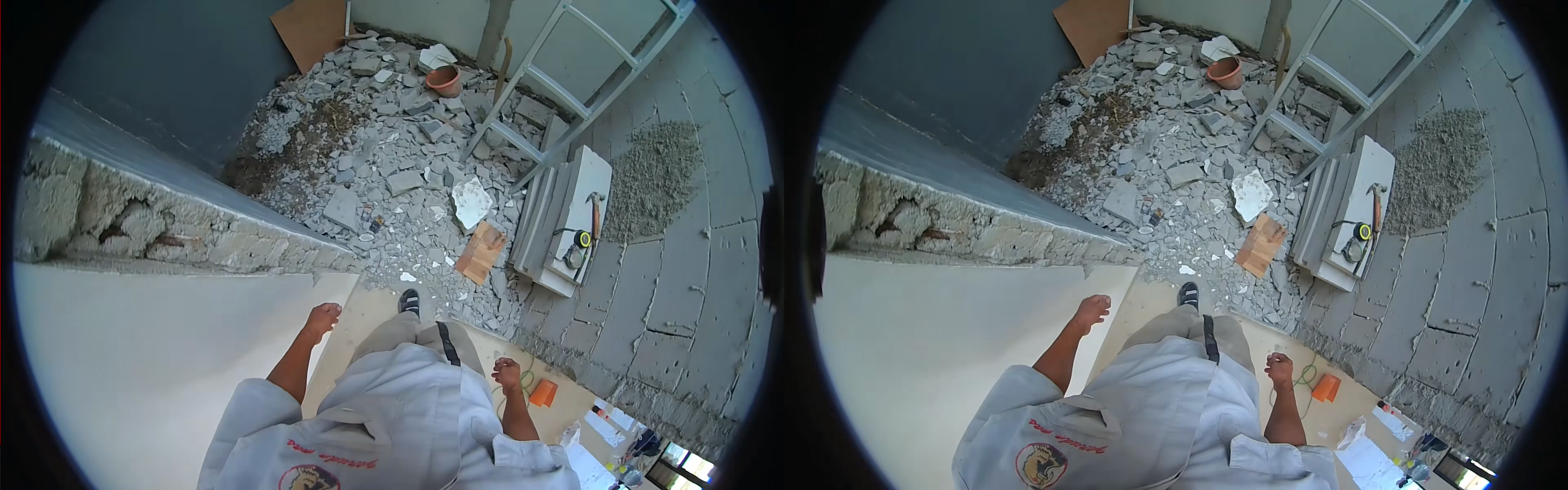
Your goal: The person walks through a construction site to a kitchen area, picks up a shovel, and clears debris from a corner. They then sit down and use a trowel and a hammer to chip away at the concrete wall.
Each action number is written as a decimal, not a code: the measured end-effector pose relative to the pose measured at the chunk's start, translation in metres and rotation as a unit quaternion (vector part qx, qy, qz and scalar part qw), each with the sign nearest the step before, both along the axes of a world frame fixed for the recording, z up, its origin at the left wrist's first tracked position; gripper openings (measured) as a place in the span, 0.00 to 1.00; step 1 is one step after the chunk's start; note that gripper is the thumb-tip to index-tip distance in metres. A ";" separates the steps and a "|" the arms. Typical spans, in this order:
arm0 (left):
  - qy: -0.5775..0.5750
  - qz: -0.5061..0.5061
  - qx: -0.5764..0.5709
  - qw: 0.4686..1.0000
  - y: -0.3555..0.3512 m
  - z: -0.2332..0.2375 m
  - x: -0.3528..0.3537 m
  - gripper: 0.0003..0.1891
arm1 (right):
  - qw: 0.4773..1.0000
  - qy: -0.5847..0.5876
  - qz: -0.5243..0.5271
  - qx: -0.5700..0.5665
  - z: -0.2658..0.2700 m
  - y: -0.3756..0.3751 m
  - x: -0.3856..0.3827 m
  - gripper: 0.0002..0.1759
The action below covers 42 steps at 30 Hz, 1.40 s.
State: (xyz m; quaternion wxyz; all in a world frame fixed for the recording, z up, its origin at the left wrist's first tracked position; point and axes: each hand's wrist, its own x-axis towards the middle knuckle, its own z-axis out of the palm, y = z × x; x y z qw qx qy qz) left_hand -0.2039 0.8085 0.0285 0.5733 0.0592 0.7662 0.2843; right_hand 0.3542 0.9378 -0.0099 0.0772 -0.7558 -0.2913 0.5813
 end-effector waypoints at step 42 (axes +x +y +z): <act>0.061 0.174 0.136 0.973 0.318 -0.057 -0.172 0.17 | 0.562 0.163 0.775 0.238 -0.008 0.596 -0.637 0.14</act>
